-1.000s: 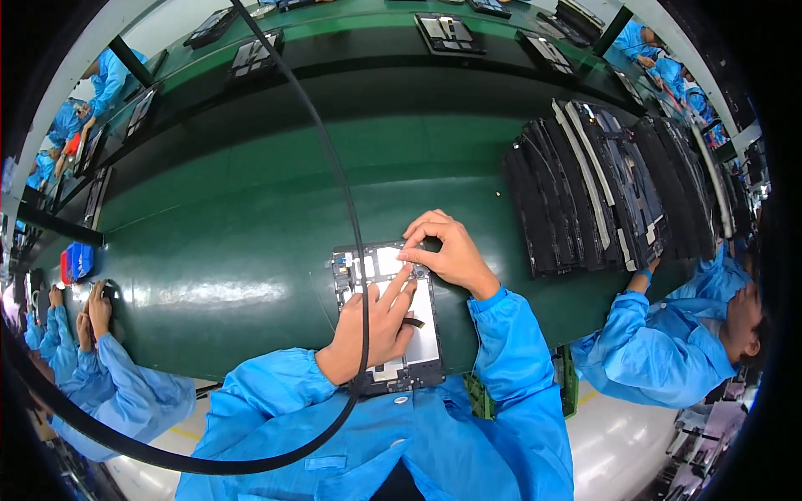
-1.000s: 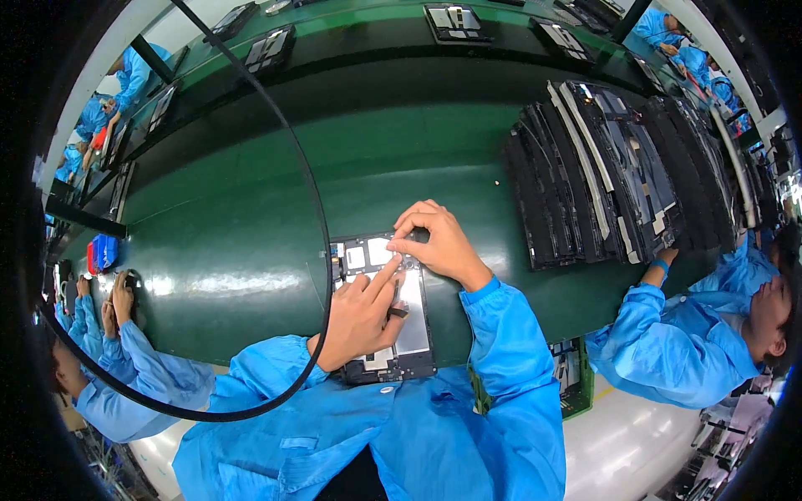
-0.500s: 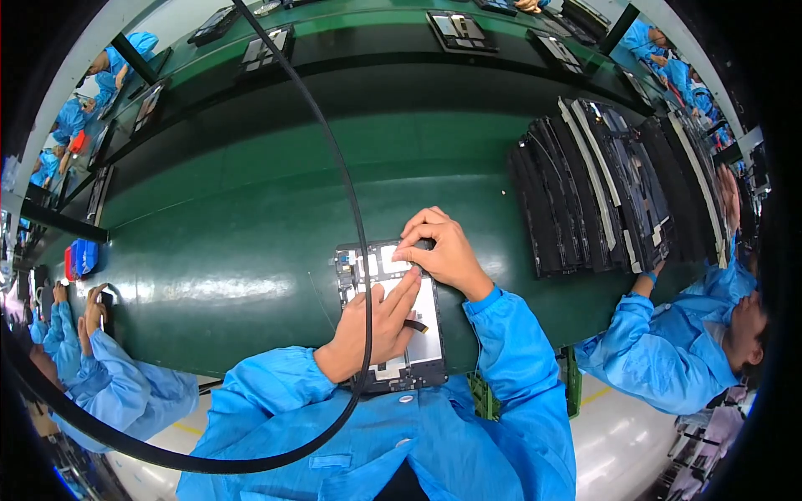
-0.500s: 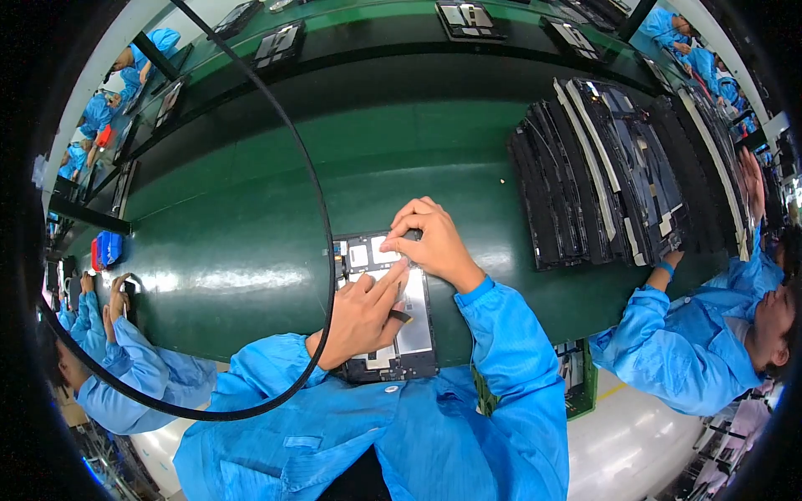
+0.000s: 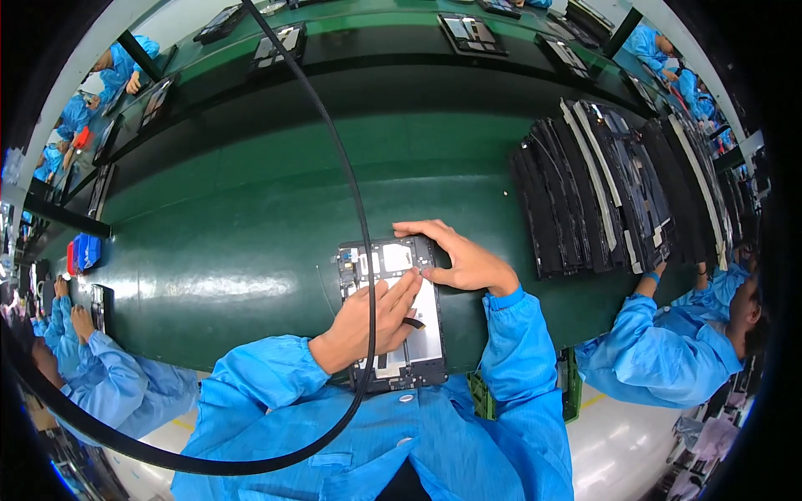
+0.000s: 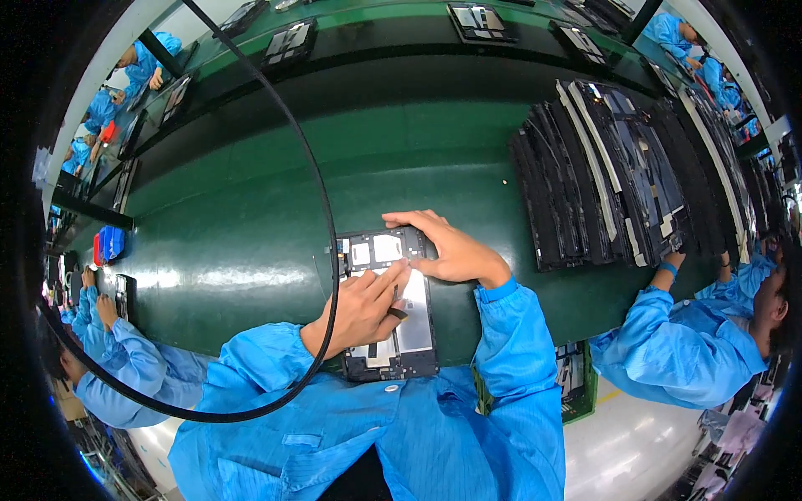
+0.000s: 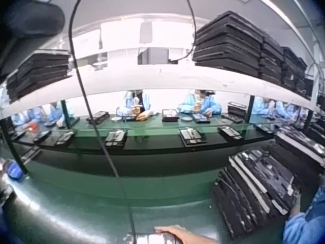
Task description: The person assembles or repairs tablet screens by hand, working with electronic components, adhesive tape, and ribbon cables.
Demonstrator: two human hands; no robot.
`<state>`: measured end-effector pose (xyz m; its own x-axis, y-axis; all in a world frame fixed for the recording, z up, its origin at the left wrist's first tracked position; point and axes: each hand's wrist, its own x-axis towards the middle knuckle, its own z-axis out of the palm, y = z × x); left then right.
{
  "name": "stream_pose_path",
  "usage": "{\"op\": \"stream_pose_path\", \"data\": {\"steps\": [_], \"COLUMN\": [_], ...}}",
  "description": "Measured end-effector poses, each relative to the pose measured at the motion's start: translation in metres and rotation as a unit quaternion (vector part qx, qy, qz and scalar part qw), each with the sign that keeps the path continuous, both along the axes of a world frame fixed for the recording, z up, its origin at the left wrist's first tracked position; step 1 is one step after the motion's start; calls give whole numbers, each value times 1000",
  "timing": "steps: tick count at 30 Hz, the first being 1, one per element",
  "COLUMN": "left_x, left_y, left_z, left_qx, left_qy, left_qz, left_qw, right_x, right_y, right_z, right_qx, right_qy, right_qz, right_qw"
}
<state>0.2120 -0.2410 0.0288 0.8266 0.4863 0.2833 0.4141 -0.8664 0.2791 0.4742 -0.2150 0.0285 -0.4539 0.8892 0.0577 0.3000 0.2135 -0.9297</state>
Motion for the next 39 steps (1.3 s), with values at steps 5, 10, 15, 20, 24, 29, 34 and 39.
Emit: {"op": "stream_pose_path", "data": {"steps": [5, 10, 15, 20, 24, 29, 34, 39], "left_x": [-2, -3, -2, -3, -2, -6, -7, -6], "left_y": [-1, -1, -2, -2, -3, -4, -4, -2], "left_z": [-3, -5, -6, -8, -7, -10, -13, -10], "left_qx": [-22, -37, -35, -40, -43, -27, -29, -13], "left_qy": [-10, -23, -28, -40, -55, -72, -86, -64], "left_qz": [8, 14, 17, 15, 17, 13, 4, -15], "left_qw": [1000, 999, 999, 998, 997, 997, 996, 998], "right_x": [2, 1, -3, -6, -6, -5, -6, -6], "right_y": [2, 3, 4, 6, 7, 10, 12, 18], "right_z": [3, 6, 3, 16, 9, 6, 5, -4], "right_qx": [-30, -62, -48, -75, -95, -100, -128, -127], "right_qy": [-14, -21, -19, -33, -10, 4, 38, 58], "right_qz": [17, 28, 9, 1, -13, -11, -21, -37], "right_qw": [999, 998, 999, 997, 995, 995, 991, 990]}}
